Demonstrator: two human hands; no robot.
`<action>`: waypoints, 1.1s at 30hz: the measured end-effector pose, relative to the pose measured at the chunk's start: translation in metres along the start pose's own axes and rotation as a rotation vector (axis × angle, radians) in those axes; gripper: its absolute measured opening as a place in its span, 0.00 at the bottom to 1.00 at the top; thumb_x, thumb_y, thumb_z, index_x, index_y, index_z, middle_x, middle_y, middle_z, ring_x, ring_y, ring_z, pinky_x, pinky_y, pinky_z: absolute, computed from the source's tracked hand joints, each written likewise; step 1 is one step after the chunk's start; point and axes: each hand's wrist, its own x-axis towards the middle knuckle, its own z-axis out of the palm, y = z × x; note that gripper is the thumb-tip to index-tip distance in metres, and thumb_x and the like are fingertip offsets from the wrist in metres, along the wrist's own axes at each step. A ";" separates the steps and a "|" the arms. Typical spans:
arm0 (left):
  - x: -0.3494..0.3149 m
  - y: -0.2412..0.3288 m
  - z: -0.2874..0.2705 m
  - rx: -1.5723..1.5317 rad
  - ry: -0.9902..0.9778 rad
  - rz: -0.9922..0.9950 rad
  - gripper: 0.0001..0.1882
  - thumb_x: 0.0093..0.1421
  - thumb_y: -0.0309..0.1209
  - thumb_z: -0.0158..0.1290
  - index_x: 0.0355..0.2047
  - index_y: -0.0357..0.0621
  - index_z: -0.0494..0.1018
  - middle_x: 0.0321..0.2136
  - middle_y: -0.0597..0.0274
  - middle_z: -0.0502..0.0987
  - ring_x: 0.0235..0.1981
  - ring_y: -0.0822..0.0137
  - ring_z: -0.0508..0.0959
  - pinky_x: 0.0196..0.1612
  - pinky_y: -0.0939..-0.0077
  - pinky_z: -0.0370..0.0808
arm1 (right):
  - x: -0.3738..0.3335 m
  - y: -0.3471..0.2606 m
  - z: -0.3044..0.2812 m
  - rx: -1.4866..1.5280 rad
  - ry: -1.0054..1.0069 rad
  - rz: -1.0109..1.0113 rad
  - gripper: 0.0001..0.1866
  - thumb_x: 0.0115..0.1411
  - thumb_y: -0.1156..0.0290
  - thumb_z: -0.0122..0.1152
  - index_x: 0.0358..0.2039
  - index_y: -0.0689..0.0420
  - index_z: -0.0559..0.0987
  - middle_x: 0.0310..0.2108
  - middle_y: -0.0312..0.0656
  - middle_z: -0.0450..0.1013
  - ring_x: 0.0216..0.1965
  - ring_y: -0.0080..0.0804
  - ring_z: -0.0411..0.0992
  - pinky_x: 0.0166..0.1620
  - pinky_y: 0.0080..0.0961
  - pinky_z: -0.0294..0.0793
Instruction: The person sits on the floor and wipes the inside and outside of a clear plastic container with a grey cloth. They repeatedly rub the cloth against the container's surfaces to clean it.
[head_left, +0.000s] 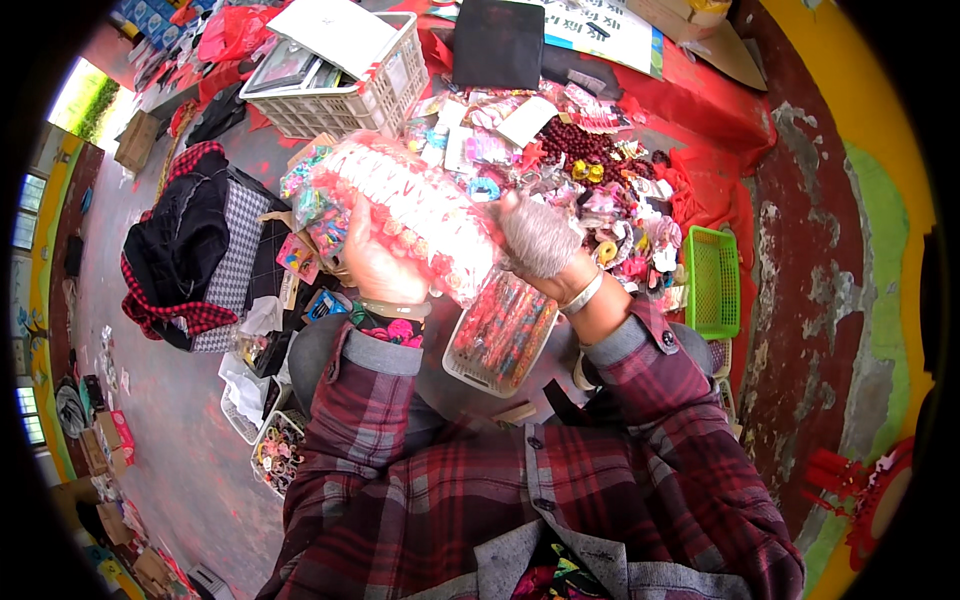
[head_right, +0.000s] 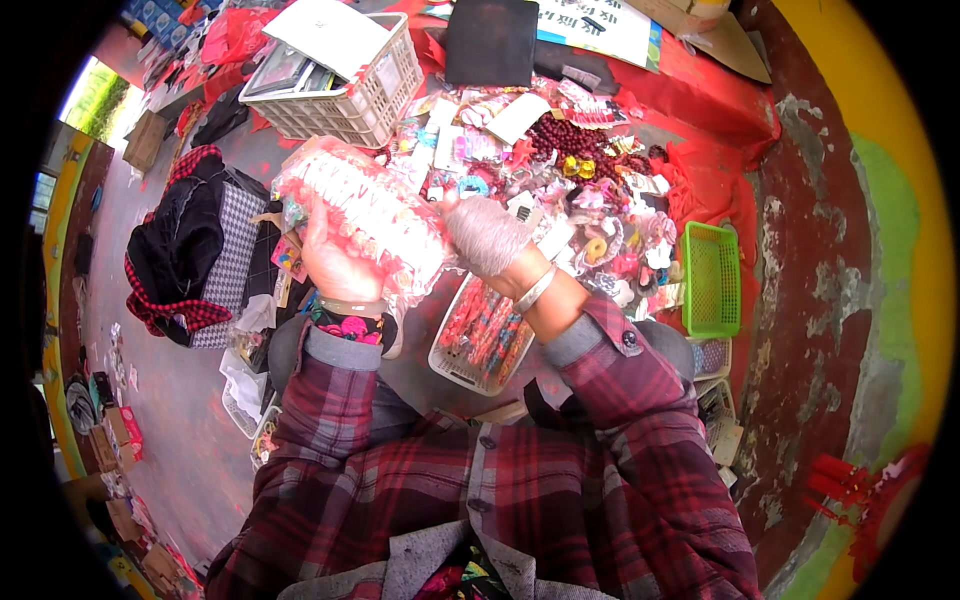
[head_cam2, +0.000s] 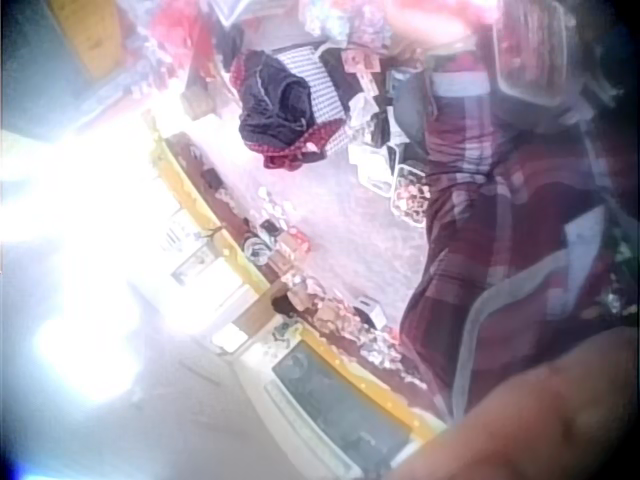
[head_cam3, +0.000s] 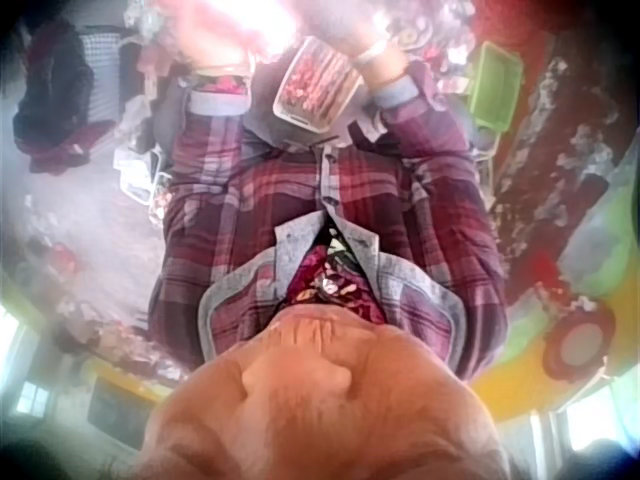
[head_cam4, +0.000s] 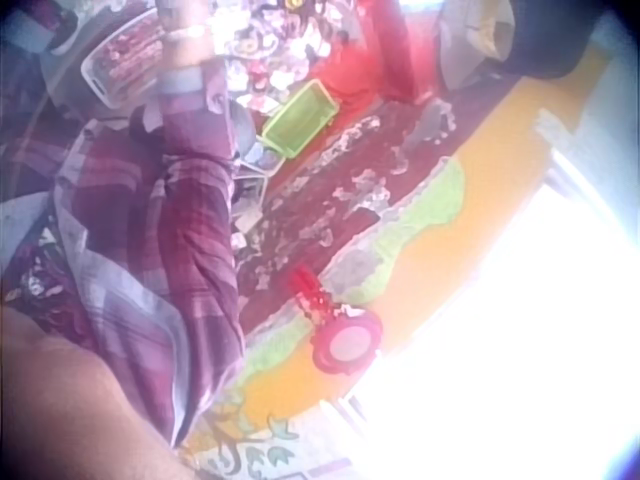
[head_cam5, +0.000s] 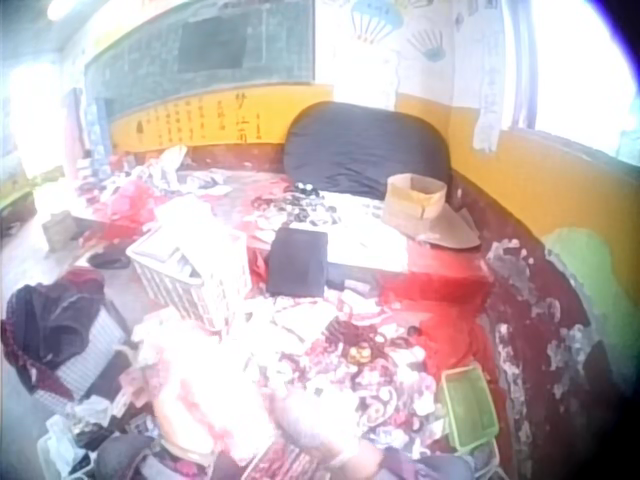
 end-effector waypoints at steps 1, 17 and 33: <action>0.000 0.000 -0.001 -0.021 -0.030 -0.011 0.23 0.65 0.43 0.41 0.54 0.39 0.64 0.48 0.57 0.72 0.49 0.60 0.73 0.53 0.60 0.68 | -0.001 0.000 0.000 0.239 -0.028 0.019 0.23 0.59 0.50 0.55 0.40 0.60 0.74 0.29 0.34 0.74 0.29 0.24 0.72 0.33 0.19 0.72; -0.018 -0.014 0.009 -0.122 -0.113 -0.180 0.27 0.59 0.43 0.50 0.54 0.39 0.63 0.48 0.54 0.72 0.48 0.56 0.72 0.54 0.56 0.67 | 0.007 0.022 0.012 -1.609 0.299 -0.527 0.07 0.48 0.66 0.55 0.20 0.55 0.76 0.19 0.42 0.69 0.23 0.42 0.69 0.26 0.39 0.66; -0.004 0.006 -0.003 0.069 0.064 -0.118 0.21 0.55 0.32 0.50 0.48 0.36 0.68 0.43 0.55 0.74 0.45 0.57 0.74 0.51 0.59 0.69 | -0.004 -0.034 -0.017 -0.558 0.646 -0.376 0.24 0.68 0.56 0.37 0.39 0.63 0.76 0.31 0.40 0.75 0.34 0.28 0.72 0.37 0.24 0.71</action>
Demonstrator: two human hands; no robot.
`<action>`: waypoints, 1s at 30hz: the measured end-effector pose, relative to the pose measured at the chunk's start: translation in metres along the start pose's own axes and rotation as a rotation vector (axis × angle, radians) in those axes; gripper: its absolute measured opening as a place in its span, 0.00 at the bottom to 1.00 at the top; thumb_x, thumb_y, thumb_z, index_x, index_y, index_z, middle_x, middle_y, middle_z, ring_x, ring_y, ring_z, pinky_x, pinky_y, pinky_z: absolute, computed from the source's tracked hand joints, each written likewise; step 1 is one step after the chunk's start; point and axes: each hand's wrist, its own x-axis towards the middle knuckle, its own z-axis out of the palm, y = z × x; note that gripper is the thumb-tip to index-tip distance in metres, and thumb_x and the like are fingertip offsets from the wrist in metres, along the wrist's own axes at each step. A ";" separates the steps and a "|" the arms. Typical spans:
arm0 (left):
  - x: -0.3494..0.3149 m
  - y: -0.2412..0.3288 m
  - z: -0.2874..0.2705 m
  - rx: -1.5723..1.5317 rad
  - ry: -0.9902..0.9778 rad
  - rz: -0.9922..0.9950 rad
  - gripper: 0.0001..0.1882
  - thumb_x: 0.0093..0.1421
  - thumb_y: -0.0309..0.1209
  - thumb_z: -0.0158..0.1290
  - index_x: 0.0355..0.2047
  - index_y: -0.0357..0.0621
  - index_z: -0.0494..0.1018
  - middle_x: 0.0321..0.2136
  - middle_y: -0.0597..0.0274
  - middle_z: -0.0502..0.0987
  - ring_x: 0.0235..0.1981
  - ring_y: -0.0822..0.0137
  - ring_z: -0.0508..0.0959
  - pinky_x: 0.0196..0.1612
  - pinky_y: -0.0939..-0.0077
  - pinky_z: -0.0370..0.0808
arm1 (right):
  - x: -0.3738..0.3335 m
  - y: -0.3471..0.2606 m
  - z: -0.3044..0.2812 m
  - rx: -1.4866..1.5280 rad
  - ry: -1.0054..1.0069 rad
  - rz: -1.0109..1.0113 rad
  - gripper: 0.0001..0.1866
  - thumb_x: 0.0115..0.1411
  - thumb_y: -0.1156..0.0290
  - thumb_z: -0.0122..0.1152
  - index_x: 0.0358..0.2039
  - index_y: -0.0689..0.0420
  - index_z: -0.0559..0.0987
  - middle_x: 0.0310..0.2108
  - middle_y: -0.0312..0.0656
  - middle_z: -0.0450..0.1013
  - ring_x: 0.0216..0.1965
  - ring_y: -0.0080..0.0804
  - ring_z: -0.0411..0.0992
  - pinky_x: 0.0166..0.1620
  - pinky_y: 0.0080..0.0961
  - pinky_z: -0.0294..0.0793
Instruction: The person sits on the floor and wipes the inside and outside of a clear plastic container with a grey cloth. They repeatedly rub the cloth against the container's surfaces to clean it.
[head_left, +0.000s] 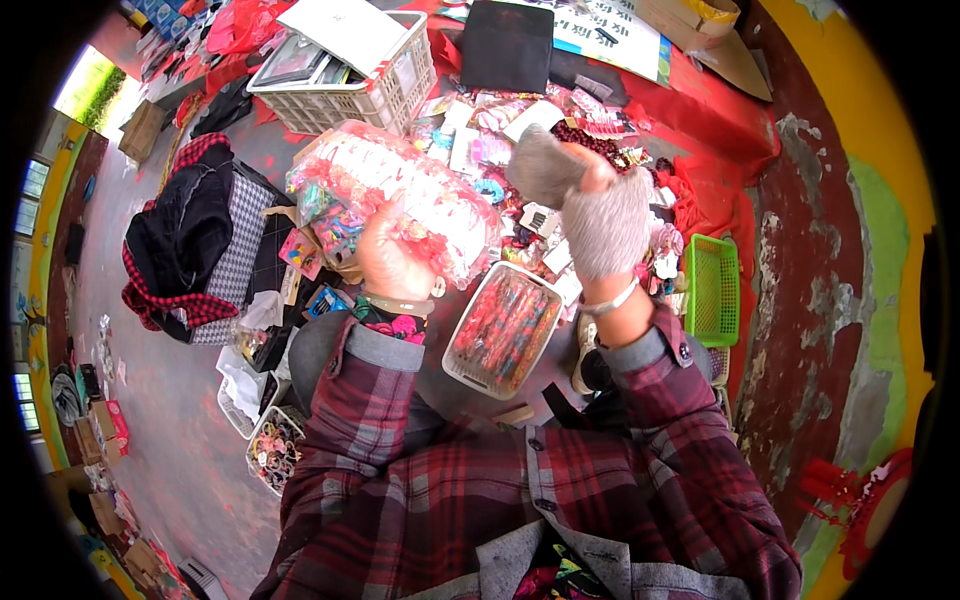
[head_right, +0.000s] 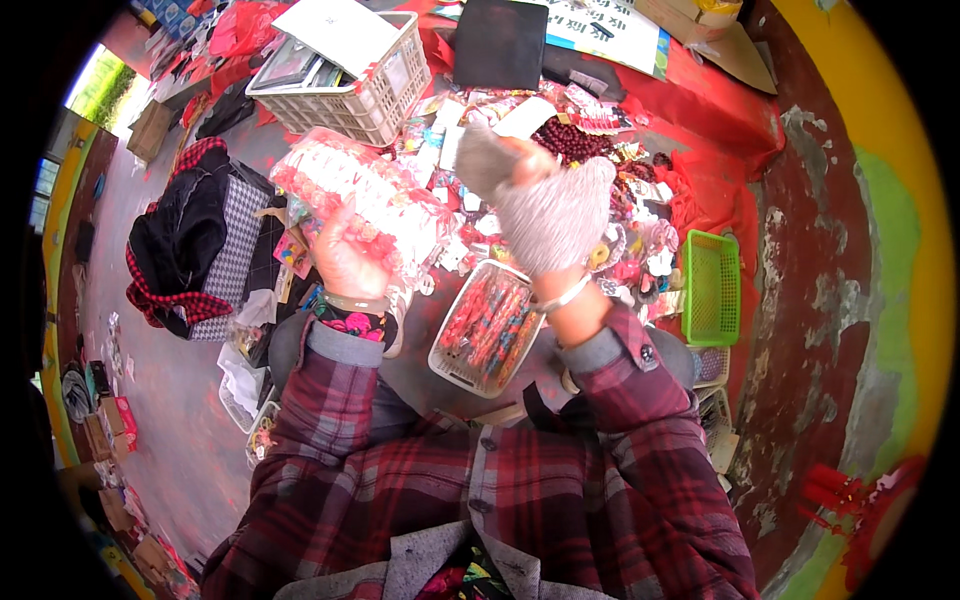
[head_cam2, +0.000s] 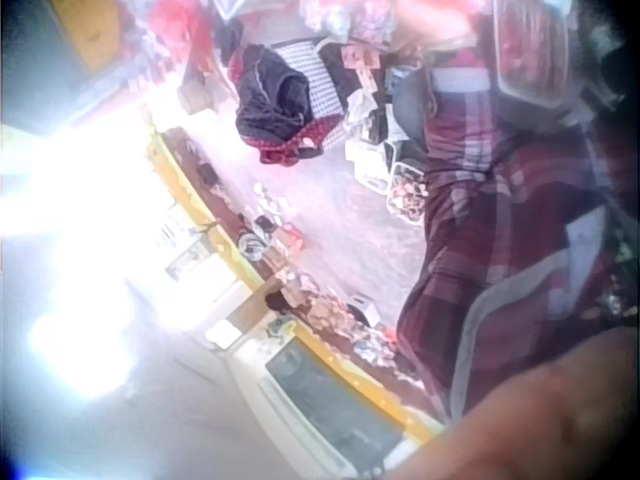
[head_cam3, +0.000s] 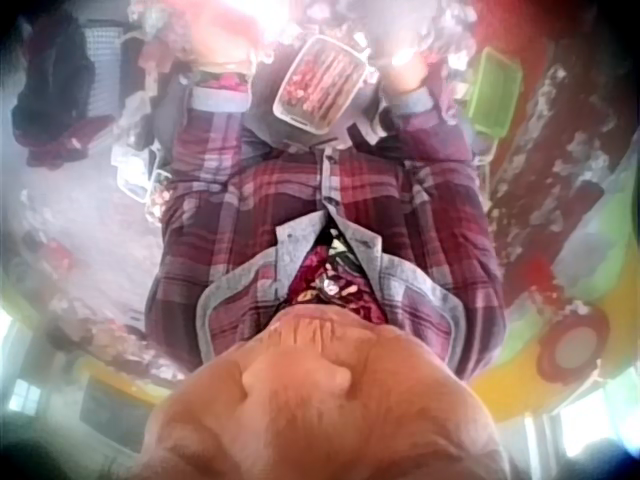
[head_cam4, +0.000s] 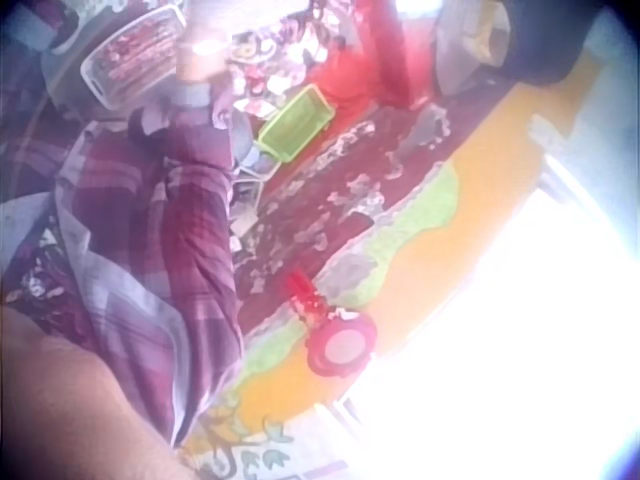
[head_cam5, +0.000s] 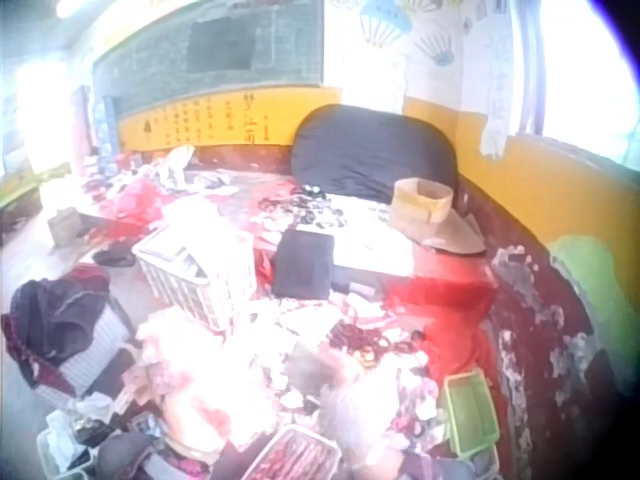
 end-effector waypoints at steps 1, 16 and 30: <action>0.001 -0.002 0.002 -0.010 -0.021 -0.019 0.21 0.56 0.32 0.50 0.48 0.36 0.68 0.43 0.55 0.74 0.45 0.57 0.74 0.51 0.59 0.69 | -0.016 0.002 0.009 0.268 -0.076 -0.065 0.24 0.68 0.55 0.37 0.44 0.64 0.74 0.40 0.46 0.72 0.42 0.33 0.71 0.45 0.27 0.69; 0.003 -0.008 -0.006 -0.034 -0.198 -0.261 0.21 0.60 0.32 0.46 0.52 0.35 0.64 0.47 0.53 0.73 0.48 0.58 0.73 0.52 0.61 0.69 | -0.025 0.005 0.024 -0.351 -0.368 -0.653 0.22 0.60 0.63 0.46 0.55 0.54 0.68 0.58 0.48 0.63 0.61 0.46 0.58 0.61 0.51 0.53; 0.002 -0.002 0.001 0.120 -0.155 -0.081 0.25 0.57 0.33 0.52 0.53 0.34 0.63 0.48 0.48 0.71 0.50 0.50 0.72 0.55 0.53 0.67 | -0.003 0.008 -0.002 0.479 -0.177 0.105 0.27 0.67 0.51 0.35 0.46 0.61 0.73 0.36 0.49 0.75 0.38 0.33 0.76 0.37 0.29 0.73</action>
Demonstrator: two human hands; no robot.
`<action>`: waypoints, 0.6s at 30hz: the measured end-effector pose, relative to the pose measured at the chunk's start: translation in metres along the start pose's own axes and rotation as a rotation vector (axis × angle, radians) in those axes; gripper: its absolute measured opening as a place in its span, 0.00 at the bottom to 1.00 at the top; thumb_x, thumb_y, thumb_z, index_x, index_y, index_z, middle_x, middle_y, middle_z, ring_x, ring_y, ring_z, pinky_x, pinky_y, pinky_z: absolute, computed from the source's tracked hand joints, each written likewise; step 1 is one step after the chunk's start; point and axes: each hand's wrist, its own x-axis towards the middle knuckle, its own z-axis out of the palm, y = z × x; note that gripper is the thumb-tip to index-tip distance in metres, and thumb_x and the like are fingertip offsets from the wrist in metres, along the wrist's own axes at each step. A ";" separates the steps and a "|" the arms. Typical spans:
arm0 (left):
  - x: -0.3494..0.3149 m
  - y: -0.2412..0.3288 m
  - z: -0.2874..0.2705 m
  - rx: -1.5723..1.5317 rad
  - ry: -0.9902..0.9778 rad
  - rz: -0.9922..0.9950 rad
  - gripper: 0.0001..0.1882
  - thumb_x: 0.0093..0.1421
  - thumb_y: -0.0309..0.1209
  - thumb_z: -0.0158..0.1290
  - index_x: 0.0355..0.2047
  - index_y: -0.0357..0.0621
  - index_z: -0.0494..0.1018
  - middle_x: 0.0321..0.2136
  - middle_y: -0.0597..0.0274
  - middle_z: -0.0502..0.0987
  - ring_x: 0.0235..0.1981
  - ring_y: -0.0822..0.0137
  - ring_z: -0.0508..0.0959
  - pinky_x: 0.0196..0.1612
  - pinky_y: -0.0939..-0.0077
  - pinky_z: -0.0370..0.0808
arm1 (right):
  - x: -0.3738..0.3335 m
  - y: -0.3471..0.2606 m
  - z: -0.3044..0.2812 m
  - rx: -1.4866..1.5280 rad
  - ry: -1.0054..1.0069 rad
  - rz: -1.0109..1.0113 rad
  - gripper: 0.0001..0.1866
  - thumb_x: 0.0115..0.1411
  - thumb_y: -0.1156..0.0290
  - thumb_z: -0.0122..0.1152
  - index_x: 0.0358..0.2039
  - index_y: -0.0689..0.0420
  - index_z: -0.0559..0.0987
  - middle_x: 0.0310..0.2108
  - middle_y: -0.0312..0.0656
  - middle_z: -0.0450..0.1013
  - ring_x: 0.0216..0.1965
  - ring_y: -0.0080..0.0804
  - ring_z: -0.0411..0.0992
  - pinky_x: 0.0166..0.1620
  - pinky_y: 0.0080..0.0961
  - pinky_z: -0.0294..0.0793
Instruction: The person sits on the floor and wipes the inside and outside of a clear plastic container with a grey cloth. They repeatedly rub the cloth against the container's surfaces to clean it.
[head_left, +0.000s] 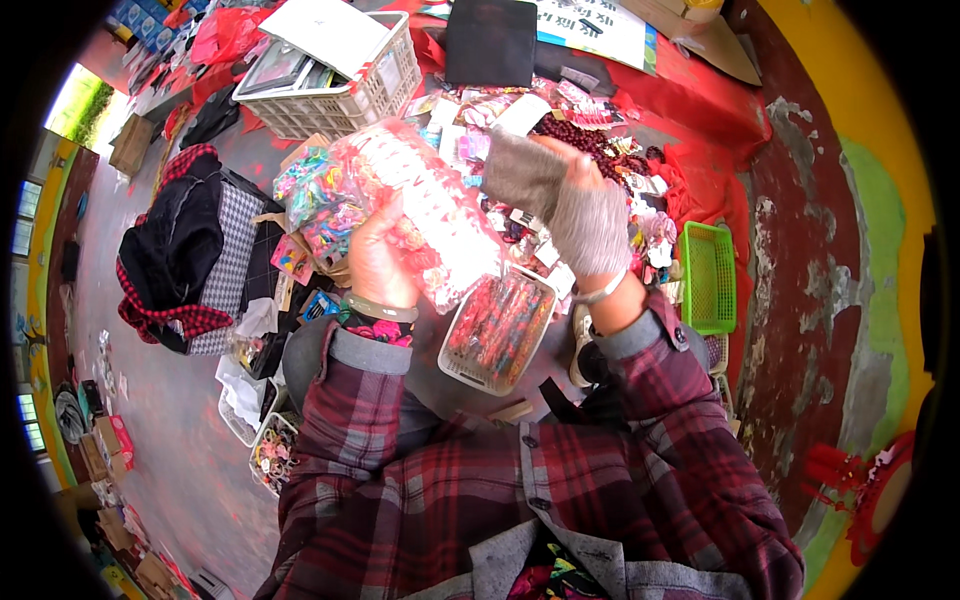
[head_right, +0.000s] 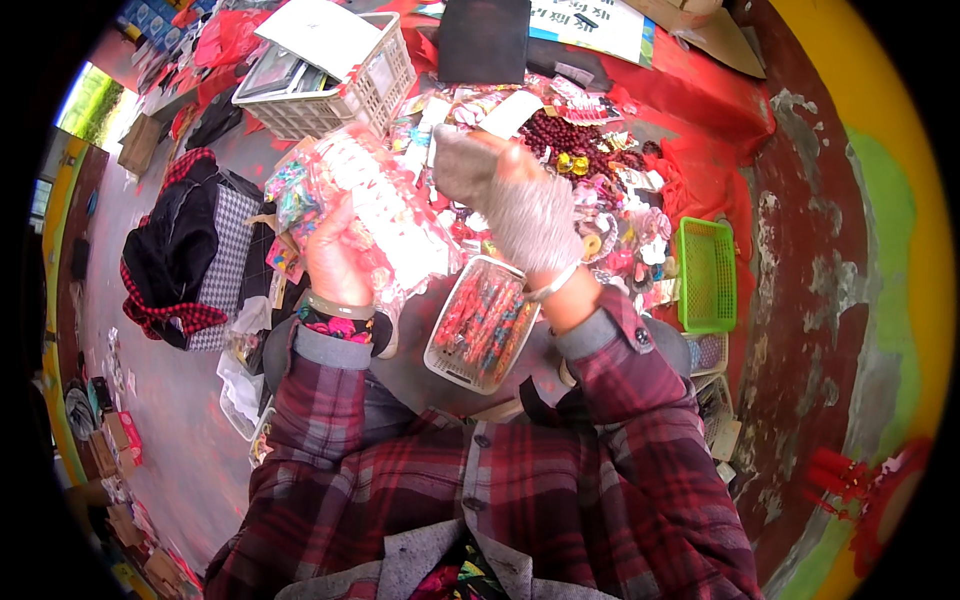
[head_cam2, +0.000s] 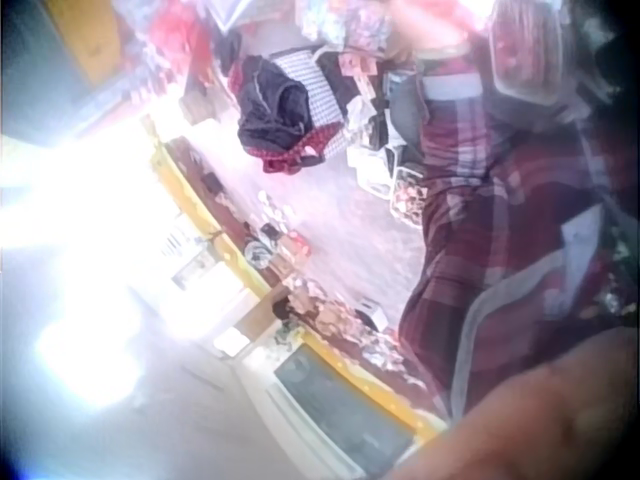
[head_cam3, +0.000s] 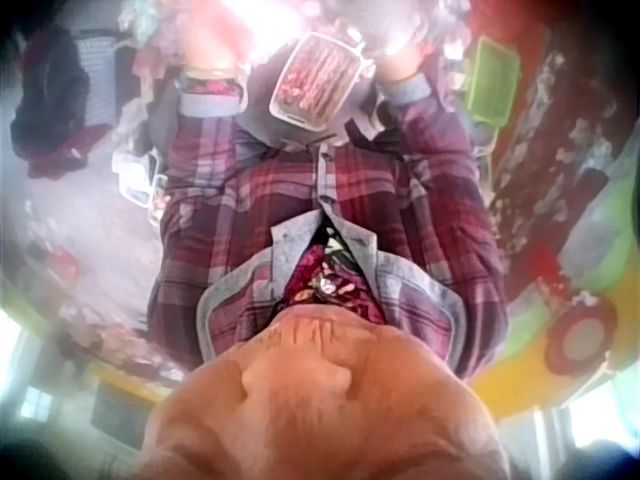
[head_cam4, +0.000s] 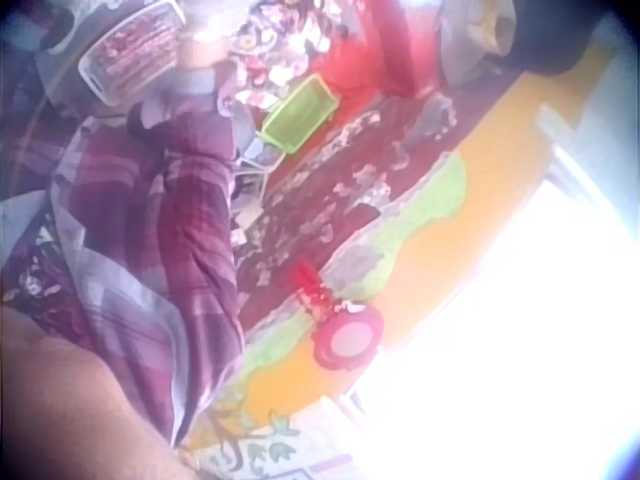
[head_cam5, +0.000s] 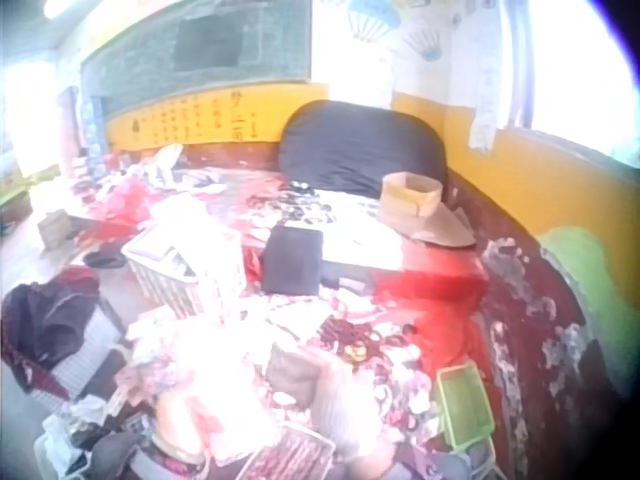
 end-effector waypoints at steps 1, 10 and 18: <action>-0.001 0.003 0.004 -0.033 -0.042 0.033 0.22 0.58 0.33 0.51 0.50 0.36 0.66 0.46 0.53 0.74 0.47 0.56 0.74 0.53 0.57 0.69 | -0.014 -0.005 0.013 0.045 -0.053 -0.102 0.28 0.67 0.50 0.34 0.48 0.61 0.72 0.39 0.48 0.75 0.41 0.34 0.75 0.41 0.30 0.72; -0.004 0.006 0.005 -0.080 -0.053 -0.042 0.21 0.62 0.35 0.46 0.54 0.39 0.64 0.50 0.57 0.71 0.50 0.62 0.72 0.55 0.64 0.66 | -0.031 -0.003 0.028 -0.842 -0.526 -0.695 0.30 0.65 0.49 0.37 0.58 0.58 0.65 0.59 0.47 0.61 0.63 0.43 0.55 0.63 0.45 0.50; -0.021 -0.018 0.024 -0.040 -0.333 -0.231 0.29 0.68 0.50 0.30 0.60 0.43 0.56 0.53 0.58 0.67 0.53 0.65 0.69 0.51 0.68 0.69 | -0.017 -0.007 0.016 -0.917 -0.475 -0.665 0.31 0.66 0.48 0.30 0.60 0.58 0.62 0.61 0.50 0.58 0.64 0.45 0.54 0.63 0.45 0.51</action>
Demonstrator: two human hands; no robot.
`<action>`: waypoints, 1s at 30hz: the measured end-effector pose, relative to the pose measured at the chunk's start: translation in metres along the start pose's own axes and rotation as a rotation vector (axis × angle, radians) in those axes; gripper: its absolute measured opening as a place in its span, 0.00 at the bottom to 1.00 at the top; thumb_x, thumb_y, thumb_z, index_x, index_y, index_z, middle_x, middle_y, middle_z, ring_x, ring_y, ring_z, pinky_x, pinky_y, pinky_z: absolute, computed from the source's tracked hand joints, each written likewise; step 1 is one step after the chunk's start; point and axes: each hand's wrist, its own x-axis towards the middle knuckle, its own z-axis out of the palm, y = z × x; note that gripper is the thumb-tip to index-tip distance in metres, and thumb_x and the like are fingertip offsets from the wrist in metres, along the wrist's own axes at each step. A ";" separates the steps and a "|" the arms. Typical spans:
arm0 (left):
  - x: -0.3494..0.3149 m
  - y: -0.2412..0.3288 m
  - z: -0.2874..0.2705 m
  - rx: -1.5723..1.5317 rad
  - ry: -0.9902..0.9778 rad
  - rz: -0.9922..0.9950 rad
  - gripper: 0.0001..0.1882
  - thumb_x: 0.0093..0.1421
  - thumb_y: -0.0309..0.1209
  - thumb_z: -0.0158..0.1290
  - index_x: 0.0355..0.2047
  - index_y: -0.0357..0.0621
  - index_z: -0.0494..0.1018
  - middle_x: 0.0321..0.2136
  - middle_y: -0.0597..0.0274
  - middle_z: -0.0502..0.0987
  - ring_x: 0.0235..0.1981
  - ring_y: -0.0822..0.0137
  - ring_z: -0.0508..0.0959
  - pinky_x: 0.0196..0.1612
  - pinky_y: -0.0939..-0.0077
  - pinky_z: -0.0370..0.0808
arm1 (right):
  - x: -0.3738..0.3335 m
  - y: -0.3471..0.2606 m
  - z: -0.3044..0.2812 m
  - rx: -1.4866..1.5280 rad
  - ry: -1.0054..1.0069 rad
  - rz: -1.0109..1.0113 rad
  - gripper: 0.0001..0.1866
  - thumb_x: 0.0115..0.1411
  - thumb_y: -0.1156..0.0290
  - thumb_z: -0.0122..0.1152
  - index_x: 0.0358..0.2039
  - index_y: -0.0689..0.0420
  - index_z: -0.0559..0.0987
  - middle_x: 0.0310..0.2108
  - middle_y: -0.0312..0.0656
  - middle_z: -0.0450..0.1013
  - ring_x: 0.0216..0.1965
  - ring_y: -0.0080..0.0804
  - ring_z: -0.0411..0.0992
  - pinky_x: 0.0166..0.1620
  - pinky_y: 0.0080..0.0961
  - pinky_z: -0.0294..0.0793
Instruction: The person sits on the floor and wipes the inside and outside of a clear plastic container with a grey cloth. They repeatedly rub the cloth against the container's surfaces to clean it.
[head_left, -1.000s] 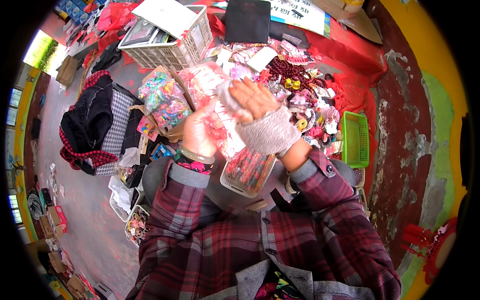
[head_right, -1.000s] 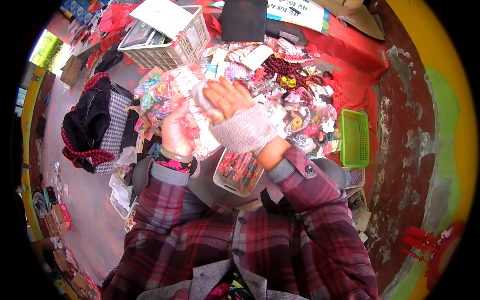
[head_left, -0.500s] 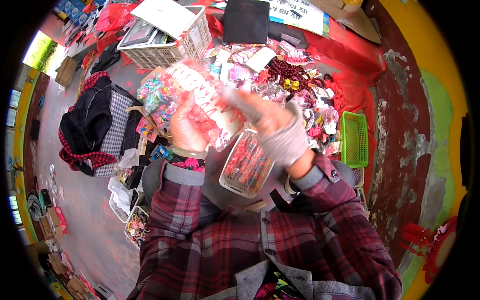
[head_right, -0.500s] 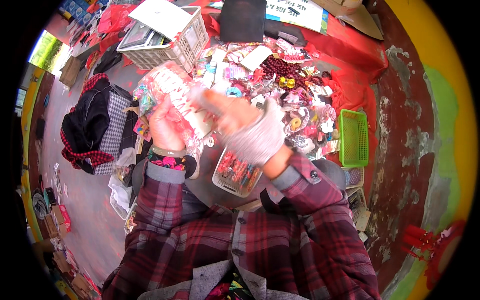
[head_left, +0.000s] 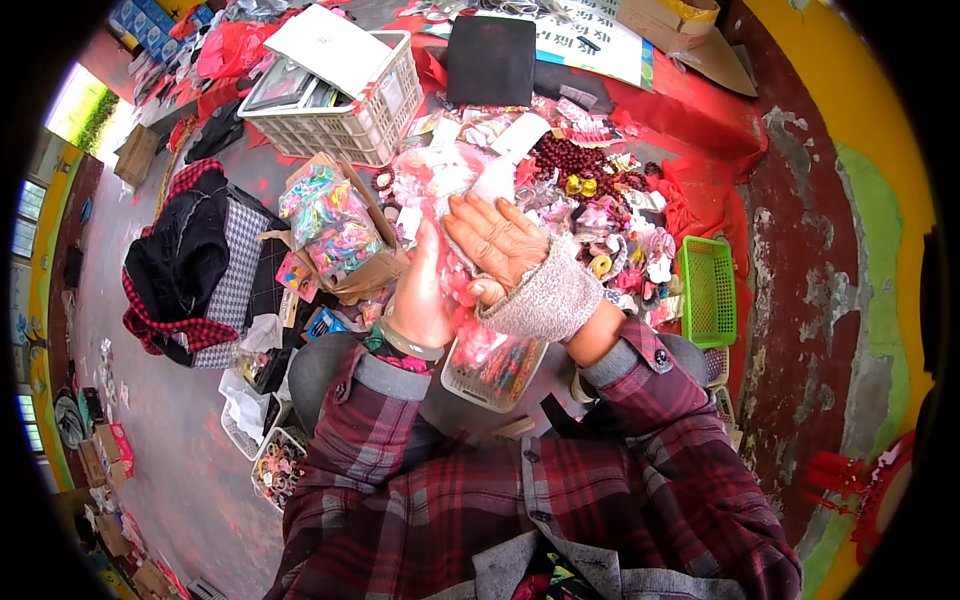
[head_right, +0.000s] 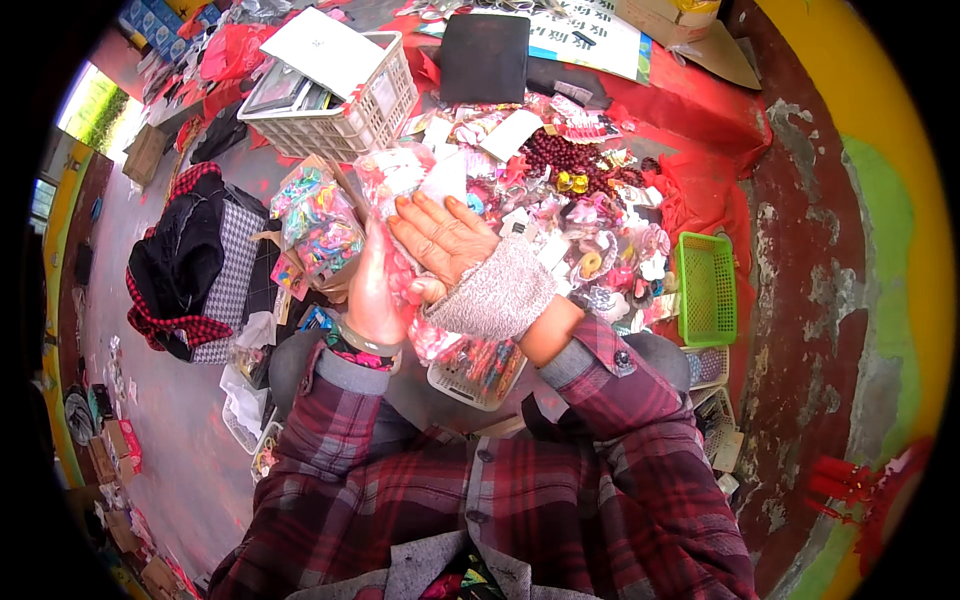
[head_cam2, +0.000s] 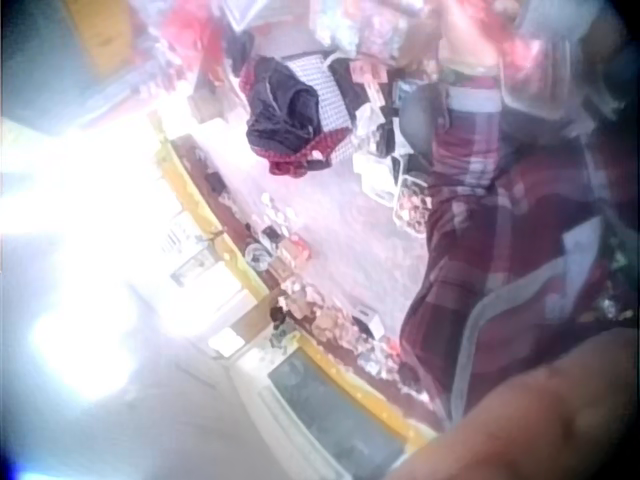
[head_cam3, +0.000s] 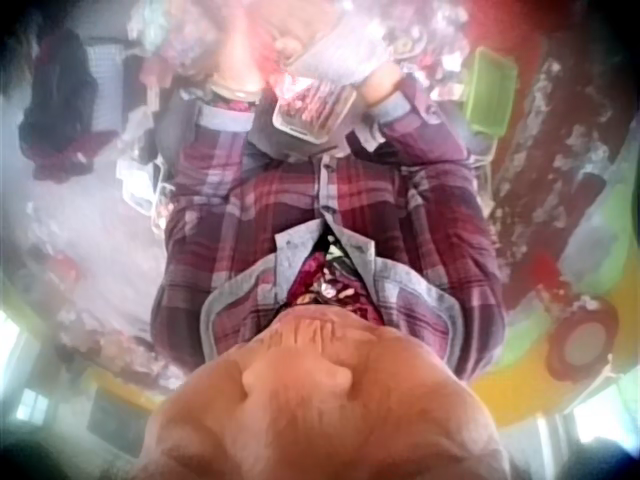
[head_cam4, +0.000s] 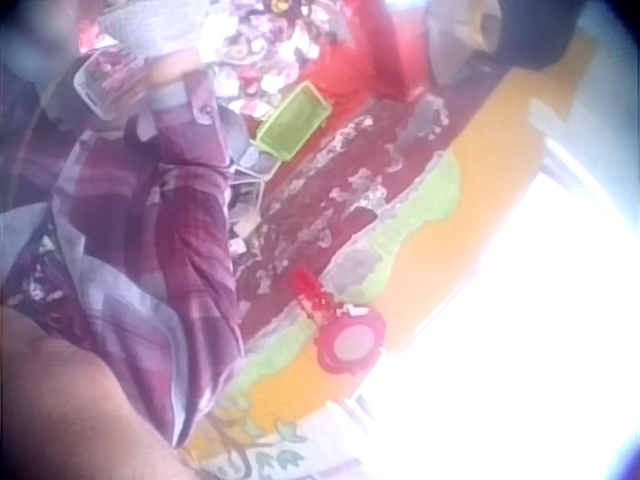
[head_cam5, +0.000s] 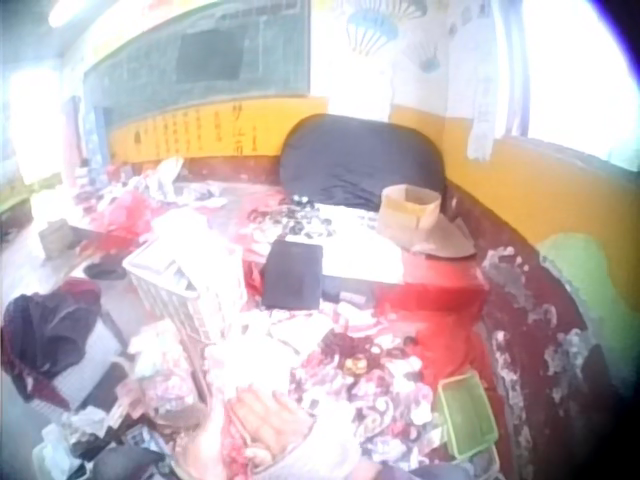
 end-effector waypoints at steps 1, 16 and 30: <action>-0.001 -0.004 0.002 0.013 -0.037 -0.005 0.30 0.67 0.51 0.30 0.60 0.42 0.54 0.54 0.57 0.66 0.53 0.64 0.69 0.53 0.66 0.68 | 0.000 0.004 0.000 -0.021 0.021 0.008 0.31 0.66 0.49 0.31 0.60 0.59 0.62 0.61 0.50 0.58 0.63 0.46 0.54 0.63 0.45 0.51; -0.004 -0.002 -0.010 0.156 -0.037 0.209 0.26 0.63 0.35 0.46 0.59 0.38 0.56 0.52 0.56 0.68 0.53 0.62 0.69 0.55 0.64 0.66 | -0.009 -0.019 -0.004 0.517 0.334 0.122 0.30 0.67 0.50 0.28 0.56 0.58 0.66 0.54 0.51 0.66 0.51 0.44 0.69 0.53 0.39 0.66; -0.004 -0.013 -0.012 0.172 0.032 0.199 0.20 0.64 0.31 0.45 0.56 0.43 0.59 0.49 0.58 0.69 0.50 0.67 0.71 0.51 0.71 0.70 | -0.003 -0.024 0.002 0.338 0.130 0.024 0.28 0.67 0.56 0.33 0.59 0.64 0.60 0.59 0.56 0.59 0.62 0.50 0.56 0.63 0.42 0.53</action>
